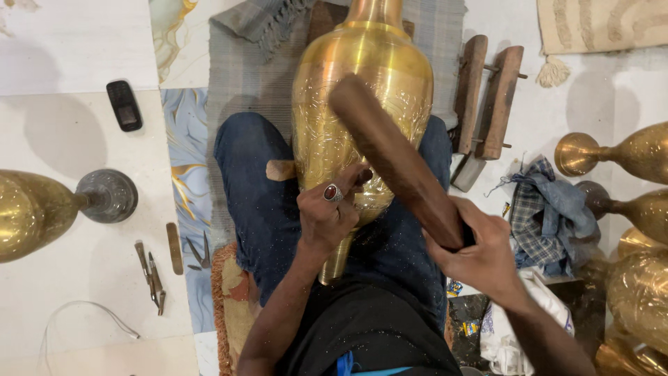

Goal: The person sits on the floor with a brass vase held on their lap and engraves decorative patterns into its surface, holding a small chisel against the metal and striking it with a wooden mallet. They periodically reposition the chisel and rotate their grip to work on different parts of the engraved design.

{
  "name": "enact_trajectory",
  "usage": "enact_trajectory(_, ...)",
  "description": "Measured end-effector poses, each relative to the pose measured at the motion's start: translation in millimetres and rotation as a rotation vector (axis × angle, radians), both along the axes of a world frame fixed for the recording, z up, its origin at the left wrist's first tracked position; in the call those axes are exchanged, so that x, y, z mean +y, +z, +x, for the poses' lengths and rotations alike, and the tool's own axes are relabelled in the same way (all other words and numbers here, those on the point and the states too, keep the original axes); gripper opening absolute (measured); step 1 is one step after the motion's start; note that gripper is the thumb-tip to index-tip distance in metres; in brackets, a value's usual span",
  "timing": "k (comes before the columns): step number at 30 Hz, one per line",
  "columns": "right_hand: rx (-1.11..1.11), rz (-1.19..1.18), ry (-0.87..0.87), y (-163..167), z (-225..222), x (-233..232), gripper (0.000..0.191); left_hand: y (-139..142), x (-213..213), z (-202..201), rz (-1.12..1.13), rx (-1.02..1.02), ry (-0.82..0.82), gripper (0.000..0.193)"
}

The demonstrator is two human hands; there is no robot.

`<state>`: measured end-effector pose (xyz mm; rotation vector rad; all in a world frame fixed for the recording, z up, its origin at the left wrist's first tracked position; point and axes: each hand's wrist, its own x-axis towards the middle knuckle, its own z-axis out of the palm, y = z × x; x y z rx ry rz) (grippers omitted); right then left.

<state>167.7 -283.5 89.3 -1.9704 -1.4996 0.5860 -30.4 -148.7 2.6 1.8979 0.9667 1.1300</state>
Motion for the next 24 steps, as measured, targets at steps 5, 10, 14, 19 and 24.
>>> enact_trajectory(5, 0.041, 0.049, 0.145, 54, -7, 52, 0.05, -8, -1, -1, 0.009, -0.127, -0.021, 0.048)
enact_trajectory(10, -0.36, -0.353, 0.397, 115, -6, 89, 0.044, -34, -5, -3, 0.017, -0.052, 0.03, 0.027)
enact_trajectory(14, -0.236, -0.3, 0.467, 102, -6, 97, 0.041, -43, -5, -3, 0.046, -0.021, 0.042, 0.027)
enact_trajectory(19, -0.343, -0.429, 0.503, 82, 7, 92, 0.03, -35, -3, -3, 0.087, -0.068, 0.061, 0.034)
enact_trajectory(24, -0.303, -0.544, 0.461, 82, 3, 94, 0.028, -32, -2, -2, 0.089, -0.106, 0.06, 0.028)
